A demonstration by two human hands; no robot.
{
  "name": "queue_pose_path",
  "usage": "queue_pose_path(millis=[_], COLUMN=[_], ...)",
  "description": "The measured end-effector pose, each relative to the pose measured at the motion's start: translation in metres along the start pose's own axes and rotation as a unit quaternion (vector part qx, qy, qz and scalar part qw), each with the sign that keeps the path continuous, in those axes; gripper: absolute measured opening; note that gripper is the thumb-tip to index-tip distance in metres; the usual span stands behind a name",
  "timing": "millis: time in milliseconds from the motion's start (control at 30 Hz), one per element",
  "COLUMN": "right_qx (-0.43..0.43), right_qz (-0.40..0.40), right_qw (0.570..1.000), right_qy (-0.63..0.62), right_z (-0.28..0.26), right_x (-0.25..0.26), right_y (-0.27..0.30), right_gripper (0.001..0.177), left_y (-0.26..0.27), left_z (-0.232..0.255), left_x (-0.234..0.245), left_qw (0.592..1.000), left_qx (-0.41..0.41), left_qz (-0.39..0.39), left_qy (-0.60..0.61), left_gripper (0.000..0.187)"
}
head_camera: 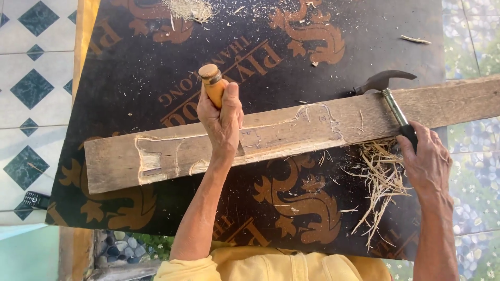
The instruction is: Carving a shape into a wooden plank using a hammer and a wood chisel
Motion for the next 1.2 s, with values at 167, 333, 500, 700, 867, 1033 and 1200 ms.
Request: queue_pose_path(millis=[167,333,500,700,867,1033,1200], right_qx=[0.017,-0.023,-0.108,-0.054,-0.079,-0.032,-0.024], right_qz=[-0.019,-0.085,-0.107,-0.033,-0.012,0.0,-0.078], right_qw=[0.997,0.995,0.985,0.972,0.948,0.901,0.93], right_qy=[0.073,0.039,-0.082,-0.225,-0.309,-0.432,-0.358], right_z=[-0.004,-0.012,-0.015,0.002,-0.025,-0.05,-0.057], right_x=[0.001,0.0,0.004,-0.015,0.003,0.007,-0.015], right_y=[-0.014,-0.023,-0.021,-0.016,-0.004,0.006,0.016], right_gripper=[0.045,0.052,0.055,0.052,0.041,0.023,0.023], left_y=[0.001,-0.001,-0.004,-0.002,0.0,0.005,0.001], left_z=[-0.001,0.001,-0.019,-0.021,-0.006,0.002,-0.013], left_x=[0.0,-0.003,0.004,0.003,-0.005,-0.008,0.001], left_qw=[1.0,1.0,0.999,0.999,0.998,0.997,1.0], left_qx=[0.006,-0.003,0.036,0.033,-0.015,-0.039,0.01], left_qz=[0.004,-0.008,0.007,-0.001,-0.001,-0.019,0.001], left_qy=[-0.013,0.007,0.026,0.021,-0.068,-0.063,-0.017], left_gripper=[0.034,0.031,0.029,0.031,0.037,0.032,0.035])
Point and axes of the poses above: each hand's wrist, its own y-axis away from the middle knuckle, its own x-axis out of the back of the hand, z = x × y, the point moved 8 cm from there along -y, towards the middle knuckle, and after that the axes turned 10 degrees about x, right-handed, at the moved point
